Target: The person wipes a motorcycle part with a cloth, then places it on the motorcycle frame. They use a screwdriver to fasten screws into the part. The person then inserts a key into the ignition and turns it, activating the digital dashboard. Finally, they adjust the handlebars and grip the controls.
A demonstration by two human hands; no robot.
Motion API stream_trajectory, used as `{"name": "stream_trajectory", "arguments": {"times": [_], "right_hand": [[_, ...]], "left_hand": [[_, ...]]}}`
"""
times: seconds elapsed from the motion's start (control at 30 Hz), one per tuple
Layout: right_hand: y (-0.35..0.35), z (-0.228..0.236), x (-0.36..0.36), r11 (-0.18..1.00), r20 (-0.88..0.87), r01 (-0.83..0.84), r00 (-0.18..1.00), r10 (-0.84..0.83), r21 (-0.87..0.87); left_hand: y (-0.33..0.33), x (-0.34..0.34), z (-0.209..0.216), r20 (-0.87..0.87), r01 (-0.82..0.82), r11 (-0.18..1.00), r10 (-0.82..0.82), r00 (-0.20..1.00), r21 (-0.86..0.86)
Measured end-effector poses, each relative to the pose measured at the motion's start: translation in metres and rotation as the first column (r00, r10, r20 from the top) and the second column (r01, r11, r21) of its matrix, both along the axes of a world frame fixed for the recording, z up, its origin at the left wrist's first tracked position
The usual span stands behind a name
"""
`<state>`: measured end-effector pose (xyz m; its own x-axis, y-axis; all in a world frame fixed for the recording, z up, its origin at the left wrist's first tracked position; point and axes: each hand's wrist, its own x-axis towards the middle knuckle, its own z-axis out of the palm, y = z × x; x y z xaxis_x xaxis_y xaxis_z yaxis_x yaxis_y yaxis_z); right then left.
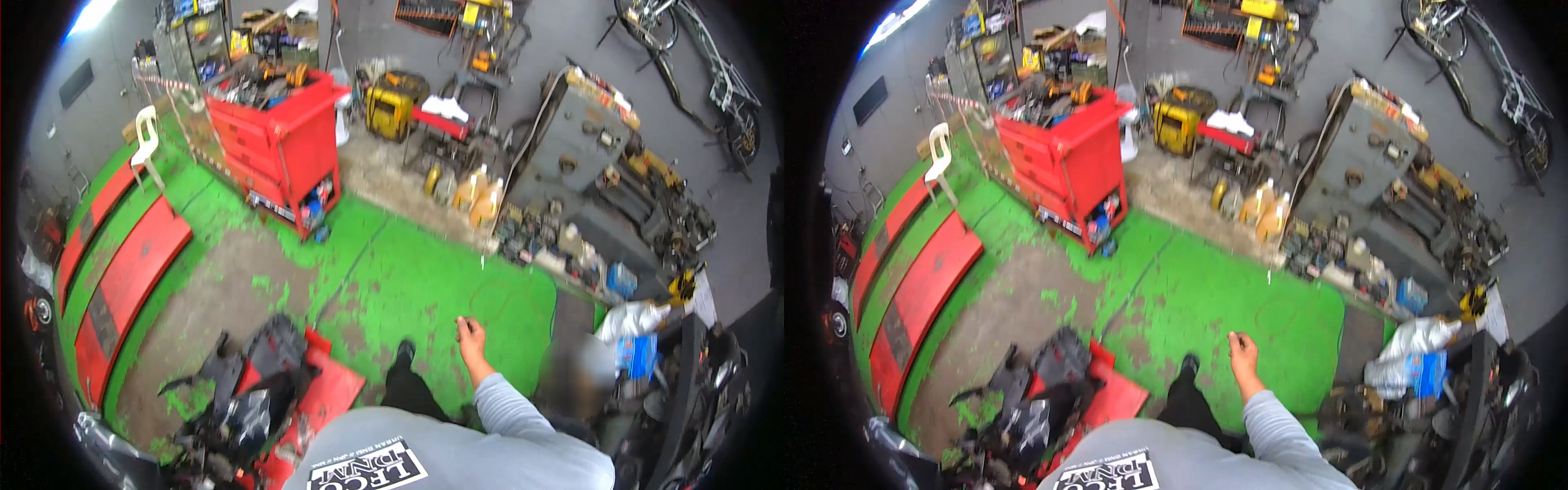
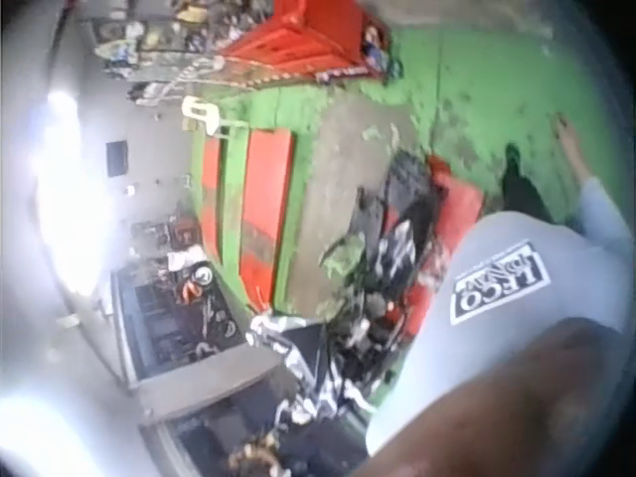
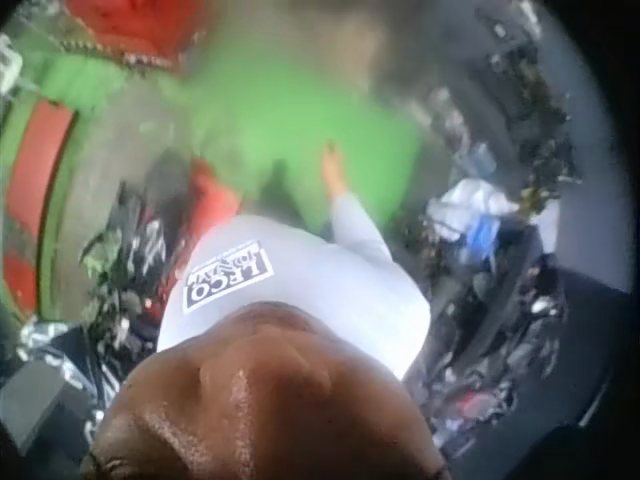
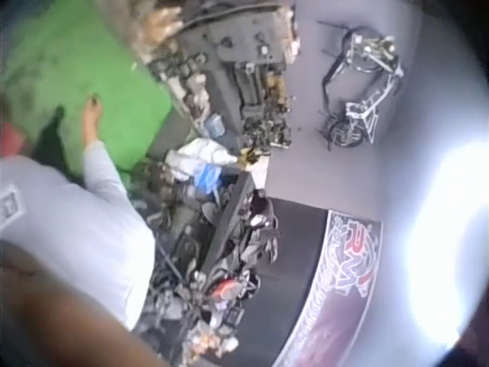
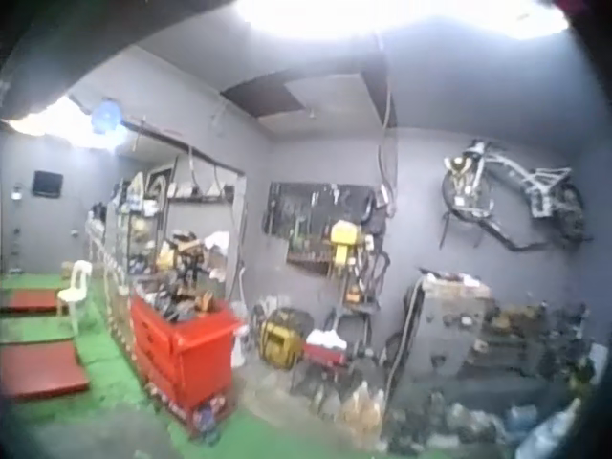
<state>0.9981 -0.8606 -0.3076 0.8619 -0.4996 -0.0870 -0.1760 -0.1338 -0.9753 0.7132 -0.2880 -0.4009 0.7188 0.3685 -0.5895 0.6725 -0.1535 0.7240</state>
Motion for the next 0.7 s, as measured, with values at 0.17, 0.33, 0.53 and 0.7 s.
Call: {"name": "stream_trajectory", "arguments": {"times": [0.17, 0.33, 0.53, 0.7], "right_hand": [[-0.112, 0.086, 0.216, 0.99, 0.09, -0.013, 0.996, 0.025, -0.139], [-0.18, 0.186, 0.411, 0.986, 0.216, -0.048, 0.973, 0.082, -0.158], [-0.238, 0.284, 0.607, 0.947, 0.345, -0.023, 0.928, 0.139, -0.319], [-0.284, 0.356, 0.757, 0.862, 0.419, 0.052, 0.887, 0.192, -0.505]], "left_hand": [[-0.085, 0.141, 0.01, -0.093, -0.052, 0.997, 0.046, 0.995, -0.063], [-0.141, 0.256, 0.007, -0.049, -0.112, 0.976, 0.105, 0.993, -0.189], [-0.196, 0.381, -0.039, -0.144, -0.064, 0.986, 0.042, 0.989, -0.154], [-0.214, 0.5, -0.04, -0.217, -0.043, 0.993, 0.018, 0.976, -0.109]]}}
